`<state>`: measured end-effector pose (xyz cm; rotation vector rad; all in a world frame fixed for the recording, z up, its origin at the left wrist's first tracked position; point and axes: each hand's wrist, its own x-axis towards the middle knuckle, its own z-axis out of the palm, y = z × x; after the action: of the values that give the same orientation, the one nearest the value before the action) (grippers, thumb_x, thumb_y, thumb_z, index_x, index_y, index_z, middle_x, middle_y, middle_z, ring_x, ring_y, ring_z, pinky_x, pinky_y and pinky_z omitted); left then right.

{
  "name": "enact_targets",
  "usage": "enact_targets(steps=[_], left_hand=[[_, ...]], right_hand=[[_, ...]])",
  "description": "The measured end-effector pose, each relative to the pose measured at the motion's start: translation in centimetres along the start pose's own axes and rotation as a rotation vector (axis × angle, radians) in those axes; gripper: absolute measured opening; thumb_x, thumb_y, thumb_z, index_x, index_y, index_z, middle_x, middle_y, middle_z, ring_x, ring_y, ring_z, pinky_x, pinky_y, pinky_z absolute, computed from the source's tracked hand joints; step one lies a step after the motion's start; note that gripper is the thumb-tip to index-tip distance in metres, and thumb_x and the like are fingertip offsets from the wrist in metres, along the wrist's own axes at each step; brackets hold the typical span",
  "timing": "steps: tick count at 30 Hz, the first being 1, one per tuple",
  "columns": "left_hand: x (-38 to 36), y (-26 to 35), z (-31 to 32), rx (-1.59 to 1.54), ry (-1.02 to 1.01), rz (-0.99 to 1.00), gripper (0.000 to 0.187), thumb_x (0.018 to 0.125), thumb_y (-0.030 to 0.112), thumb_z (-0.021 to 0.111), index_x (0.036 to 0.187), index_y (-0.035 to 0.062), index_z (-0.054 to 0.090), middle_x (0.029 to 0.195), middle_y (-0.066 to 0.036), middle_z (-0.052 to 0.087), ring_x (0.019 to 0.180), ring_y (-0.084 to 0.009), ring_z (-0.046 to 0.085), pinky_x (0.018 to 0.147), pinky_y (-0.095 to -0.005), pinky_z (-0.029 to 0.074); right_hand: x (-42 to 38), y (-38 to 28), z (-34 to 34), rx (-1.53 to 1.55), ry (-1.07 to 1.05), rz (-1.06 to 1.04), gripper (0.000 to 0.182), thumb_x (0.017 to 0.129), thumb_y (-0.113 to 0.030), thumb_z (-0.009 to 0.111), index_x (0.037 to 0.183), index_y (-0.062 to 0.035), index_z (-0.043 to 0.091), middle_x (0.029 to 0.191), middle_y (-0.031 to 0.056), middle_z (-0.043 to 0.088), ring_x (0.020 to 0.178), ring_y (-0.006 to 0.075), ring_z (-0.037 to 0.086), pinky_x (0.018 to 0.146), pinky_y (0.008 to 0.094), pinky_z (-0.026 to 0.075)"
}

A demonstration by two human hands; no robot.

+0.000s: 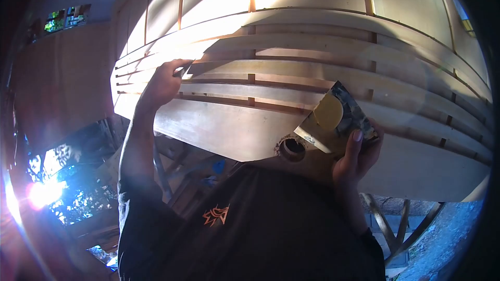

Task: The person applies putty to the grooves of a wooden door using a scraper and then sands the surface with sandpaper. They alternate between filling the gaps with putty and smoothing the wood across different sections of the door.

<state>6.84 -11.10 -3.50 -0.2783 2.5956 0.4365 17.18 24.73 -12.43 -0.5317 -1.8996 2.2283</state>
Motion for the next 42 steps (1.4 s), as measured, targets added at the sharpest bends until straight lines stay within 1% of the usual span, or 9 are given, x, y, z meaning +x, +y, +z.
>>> enact_targets(steps=[7, 8, 17, 18, 22, 29, 31, 35, 42], left_hand=[[-0.5, 2.9, 1.7, 0.058, 0.034, -0.097, 0.046, 0.074, 0.003, 0.046, 0.119, -0.0062, 0.055, 0.117, -0.027, 0.056, 0.113, -0.0371, 0.053, 0.1, -0.0399, 0.039], [-0.6, 1.8, 2.6, 0.056, 0.121, 0.025, 0.048, 0.073, 0.003, 0.047, 0.119, -0.0061, 0.054, 0.115, -0.028, 0.057, 0.112, -0.0369, 0.054, 0.099, -0.0399, 0.04], [-1.7, 4.9, 2.7, -0.089, -0.012, 0.02, 0.048, 0.075, 0.001, 0.044, 0.121, 0.0019, 0.057, 0.105, -0.018, 0.065, 0.095, -0.0207, 0.062, 0.084, -0.0292, 0.046], [-1.5, 4.1, 2.1, -0.212, -0.099, -0.002, 0.048, 0.073, 0.0, 0.043, 0.119, 0.001, 0.058, 0.107, -0.023, 0.063, 0.102, -0.0277, 0.062, 0.09, -0.0334, 0.045], [-0.7, 2.6, 0.3, -0.202, -0.026, -0.104, 0.046, 0.074, 0.0, 0.044, 0.117, 0.0009, 0.059, 0.1, -0.021, 0.066, 0.094, -0.0258, 0.064, 0.086, -0.0347, 0.048], [-2.0, 2.6, 1.5, -0.07, -0.07, 0.21, 0.052, 0.072, -0.007, 0.041, 0.121, 0.0031, 0.056, 0.116, -0.017, 0.061, 0.104, -0.0235, 0.059, 0.093, -0.0328, 0.043], [-2.4, 1.6, -0.4, -0.066, 0.033, 0.138, 0.051, 0.074, -0.011, 0.041, 0.121, 0.0001, 0.055, 0.119, -0.017, 0.058, 0.111, -0.0257, 0.056, 0.097, -0.0323, 0.041], [-2.5, -1.8, 1.4, 0.075, 0.203, 0.429, 0.062, 0.067, -0.022, 0.043, 0.122, 0.0033, 0.054, 0.12, -0.018, 0.056, 0.117, -0.0312, 0.052, 0.103, -0.037, 0.04], [-2.2, -4.7, 5.9, 0.223, 0.372, 0.545, 0.054, 0.068, -0.015, 0.054, 0.118, 0.0069, 0.058, 0.124, -0.01, 0.054, 0.116, -0.0309, 0.051, 0.099, -0.0403, 0.044]], right_hand=[[-0.2, 0.1, -0.1, -0.026, 0.034, 0.0, 0.032, 0.093, -0.021, 0.051, 0.113, 0.003, 0.046, 0.102, 0.0095, 0.053, 0.094, 0.0134, 0.049, 0.084, 0.0272, 0.04], [-0.2, 0.1, -0.2, -0.041, 0.033, -0.001, 0.032, 0.093, -0.022, 0.051, 0.113, 0.0029, 0.046, 0.102, 0.0093, 0.053, 0.094, 0.0132, 0.049, 0.083, 0.027, 0.04], [-0.4, -0.1, 0.2, 0.001, 0.043, 0.027, 0.029, 0.093, -0.019, 0.051, 0.113, 0.0018, 0.045, 0.097, 0.0061, 0.052, 0.086, 0.0094, 0.047, 0.079, 0.0226, 0.038], [-0.2, -0.2, 0.5, 0.001, 0.053, 0.014, 0.029, 0.093, -0.019, 0.051, 0.113, 0.0018, 0.045, 0.096, 0.0053, 0.052, 0.084, 0.0085, 0.046, 0.077, 0.0216, 0.037], [-0.3, -0.3, 0.7, 0.002, 0.076, 0.015, 0.029, 0.093, -0.02, 0.052, 0.112, 0.0017, 0.045, 0.093, 0.0033, 0.051, 0.08, 0.0067, 0.045, 0.074, 0.0198, 0.036], [-0.2, -0.1, 0.1, -0.032, 0.036, 0.01, 0.032, 0.093, -0.023, 0.052, 0.112, 0.0017, 0.046, 0.098, 0.0058, 0.052, 0.091, 0.0102, 0.047, 0.081, 0.0244, 0.038], [-0.3, 0.0, 0.2, -0.016, 0.062, 0.018, 0.032, 0.093, -0.023, 0.052, 0.112, 0.0014, 0.046, 0.099, 0.0059, 0.052, 0.092, 0.0105, 0.047, 0.082, 0.025, 0.039], [-0.4, 0.2, -0.2, -0.058, 0.049, 0.029, 0.031, 0.093, -0.022, 0.052, 0.113, 0.0009, 0.046, 0.1, 0.0068, 0.052, 0.094, 0.0119, 0.047, 0.084, 0.0271, 0.039], [-0.6, 0.0, 0.4, -0.137, 0.141, 0.046, 0.03, 0.093, -0.022, 0.05, 0.111, 0.0014, 0.047, 0.102, 0.0083, 0.053, 0.094, 0.0145, 0.049, 0.086, 0.0301, 0.04]])
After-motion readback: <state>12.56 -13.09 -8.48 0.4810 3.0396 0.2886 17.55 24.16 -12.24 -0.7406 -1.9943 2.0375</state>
